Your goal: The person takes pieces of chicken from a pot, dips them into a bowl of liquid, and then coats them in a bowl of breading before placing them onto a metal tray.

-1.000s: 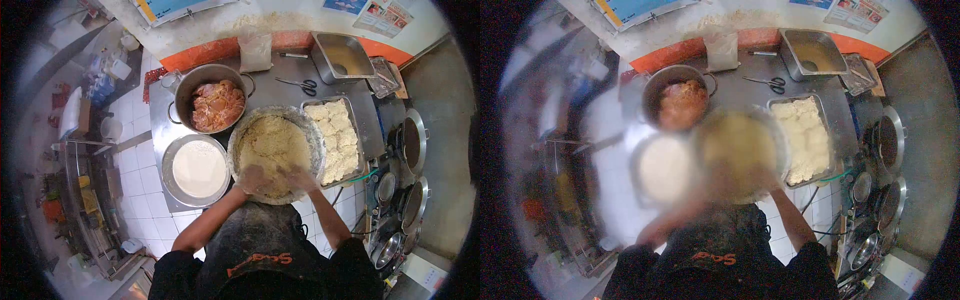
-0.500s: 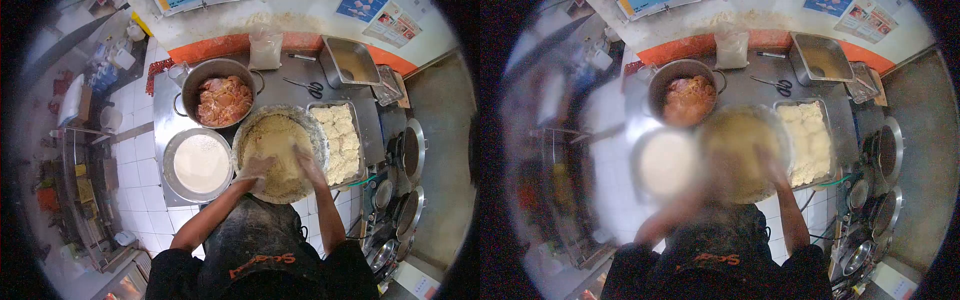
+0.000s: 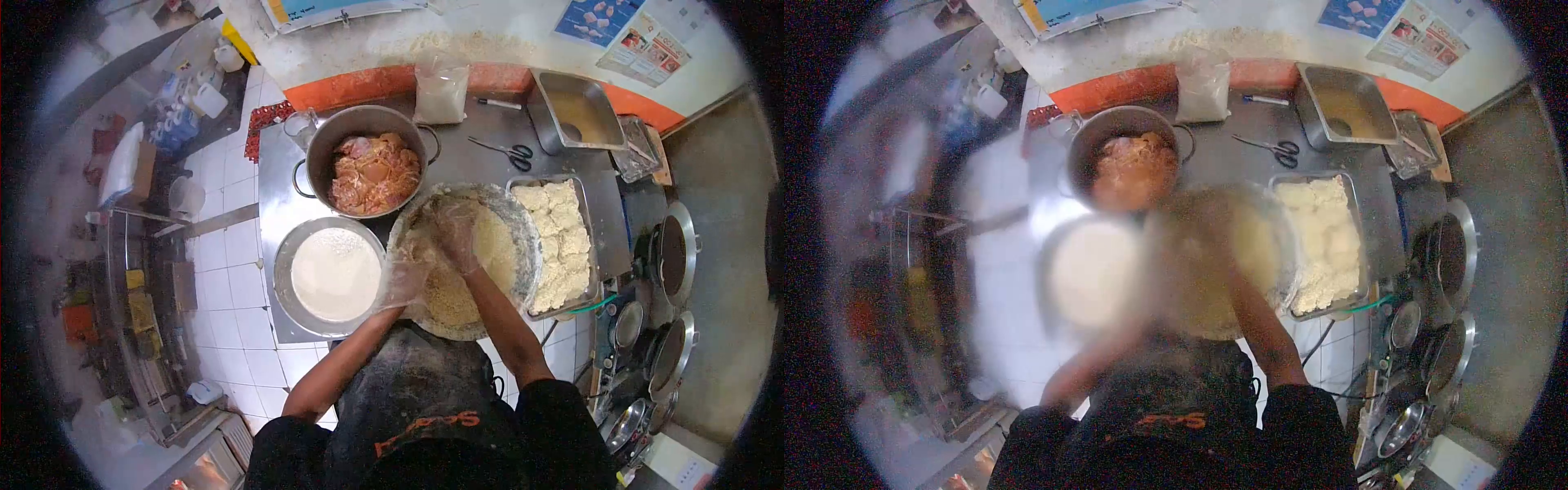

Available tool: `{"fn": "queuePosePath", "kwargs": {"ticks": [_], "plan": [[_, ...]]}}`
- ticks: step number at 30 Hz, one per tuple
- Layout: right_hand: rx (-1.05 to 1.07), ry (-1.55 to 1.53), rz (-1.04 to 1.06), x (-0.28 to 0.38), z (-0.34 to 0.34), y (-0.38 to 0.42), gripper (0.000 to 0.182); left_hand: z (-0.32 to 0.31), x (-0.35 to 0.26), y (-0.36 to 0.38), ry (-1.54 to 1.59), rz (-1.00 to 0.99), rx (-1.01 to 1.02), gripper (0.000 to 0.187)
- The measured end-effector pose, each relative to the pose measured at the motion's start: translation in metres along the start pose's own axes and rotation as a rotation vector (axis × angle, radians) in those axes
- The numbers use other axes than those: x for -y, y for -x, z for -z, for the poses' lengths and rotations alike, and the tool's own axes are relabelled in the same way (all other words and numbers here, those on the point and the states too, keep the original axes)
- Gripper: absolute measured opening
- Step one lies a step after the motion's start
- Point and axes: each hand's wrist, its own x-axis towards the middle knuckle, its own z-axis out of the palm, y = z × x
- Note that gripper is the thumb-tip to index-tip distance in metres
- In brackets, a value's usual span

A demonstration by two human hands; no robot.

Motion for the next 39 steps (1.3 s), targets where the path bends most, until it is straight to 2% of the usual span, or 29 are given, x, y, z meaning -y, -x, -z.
{"fn": "queuePosePath", "kwargs": {"ticks": [2, 4, 6, 7, 8, 9, 10, 12, 13, 14, 15, 17, 18, 20, 22, 25, 26, 27, 28, 30, 31, 32, 33, 34, 35, 36, 37, 38, 39], "plan": [[-0.007, -0.634, 0.3, -0.016, 0.042, -0.002, 0.05, 0.055, -0.042, -0.028, 0.095, 0.075, -0.03, 0.052], [0.062, -0.666, 0.285, -0.001, 0.038, 0.008, 0.054, 0.08, -0.068, -0.035, 0.194, 0.17, -0.054, 0.055], [0.113, -0.702, 0.27, 0.008, 0.015, 0.009, 0.058, 0.081, -0.07, -0.04, 0.03, 0.165, -0.053, 0.054], [-0.093, -0.685, 0.204, 0.0, -0.002, 0.011, 0.06, 0.08, -0.068, -0.044, 0.026, 0.168, -0.055, 0.054], [-0.291, -0.665, 0.137, -0.008, -0.024, 0.02, 0.062, 0.075, -0.064, -0.043, 0.125, 0.264, 0.144, 0.053], [-0.319, -0.678, 0.079, -0.016, -0.038, 0.029, 0.062, 0.069, -0.058, -0.038, 0.225, 0.355, 0.348, 0.051], [-0.265, -0.678, -0.005, -0.024, -0.057, 0.037, 0.063, 0.053, -0.04, -0.031, 0.219, 0.351, 0.348, 0.051], [-0.015, -0.555, -0.22, -0.033, -0.108, 0.049, 0.063, -0.014, 0.02, 0.0, 0.443, -0.32, 0.073, 0.047], [0.229, -0.364, -0.313, -0.033, -0.151, 0.056, 0.064, -0.062, 0.052, -0.002, 0.602, -0.222, 0.152, 0.047], [0.529, 0.028, -0.299, -0.026, -0.233, 0.062, 0.064, -0.109, 0.082, -0.003, 0.769, -0.111, 0.216, 0.048], [0.365, -0.253, -0.454, -0.042, -0.185, 0.049, 0.062, -0.155, 0.112, -0.004, 0.924, 0.008, 0.261, 0.049], [-0.094, -1.029, -0.563, -0.071, -0.108, 0.036, 0.058, -0.087, 0.049, -0.034, 0.443, 0.046, 0.199, 0.05], [-0.204, -1.289, -0.54, -0.082, -0.089, 0.036, 0.057, -0.046, 0.011, -0.052, 0.211, 0.075, 0.182, 0.05], [-0.255, -1.593, -0.454, -0.108, -0.063, 0.046, 0.055, -0.013, -0.022, -0.069, 0.177, 0.178, 0.25, 0.051], [-0.233, -1.689, -0.408, -0.128, -0.049, 0.069, 0.055, -0.018, -0.02, -0.072, 0.14, 0.283, 0.322, 0.052], [0.128, -2.114, -0.359, -0.163, -0.048, 0.101, 0.059, -0.029, 0.0, -0.074, 0.161, 0.198, 0.442, 0.05], [0.123, -2.112, -0.355, -0.169, -0.027, 0.103, 0.059, -0.008, -0.013, -0.081, 0.007, -0.091, 0.447, 0.047], [0.288, -2.169, -0.492, -0.174, 0.011, 0.102, 0.06, 0.016, -0.029, -0.087, -0.15, -0.378, 0.443, 0.045], [0.461, -2.212, -0.632, -0.175, 0.038, 0.099, 0.062, 0.041, -0.047, -0.091, -0.149, -0.377, 0.441, 0.045], [0.59, -2.027, -0.585, -0.171, 0.049, 0.097, 0.065, 0.097, -0.092, -0.097, 0.572, 0.183, 0.359, 0.045], [0.71, -1.841, -0.538, -0.165, 0.056, 0.097, 0.068, 0.135, -0.12, -0.098, 0.572, 0.184, 0.37, 0.045], [0.711, -1.845, -0.549, -0.154, 0.068, 0.09, 0.068, 0.176, -0.148, -0.099, 0.77, 0.281, 0.382, 0.047], [0.892, -2.05, -0.729, -0.138, 0.082, 0.073, 0.071, 0.199, -0.159, -0.098, 0.965, 0.376, 0.386, 0.05], [1.078, -2.245, -0.91, -0.126, 0.093, 0.062, 0.075, 0.194, -0.145, -0.092, 0.959, 0.369, 0.389, 0.05], [1.07, -2.254, -0.904, -0.117, 0.1, 0.06, 0.075, 0.178, -0.12, -0.083, 1.131, 0.5, 0.406, 0.051], [0.955, -2.465, -0.68, -0.11, 0.106, 0.061, 0.08, 0.163, -0.098, -0.077, 1.303, 0.632, 0.418, 0.053], [0.828, -2.649, -0.438, -0.107, 0.109, 0.06, 0.085, 0.149, -0.082, -0.072, 1.301, 0.625, 0.414, 0.053], [0.828, -2.65, -0.437, -0.095, 0.076, 0.064, 0.085, 0.135, -0.067, -0.065, 1.194, 0.669, 0.395, 0.052], [0.77, -2.367, -0.262, -0.074, 0.013, 0.074, 0.087, 0.129, -0.06, -0.058, 1.088, 0.714, 0.378, 0.052]]}}
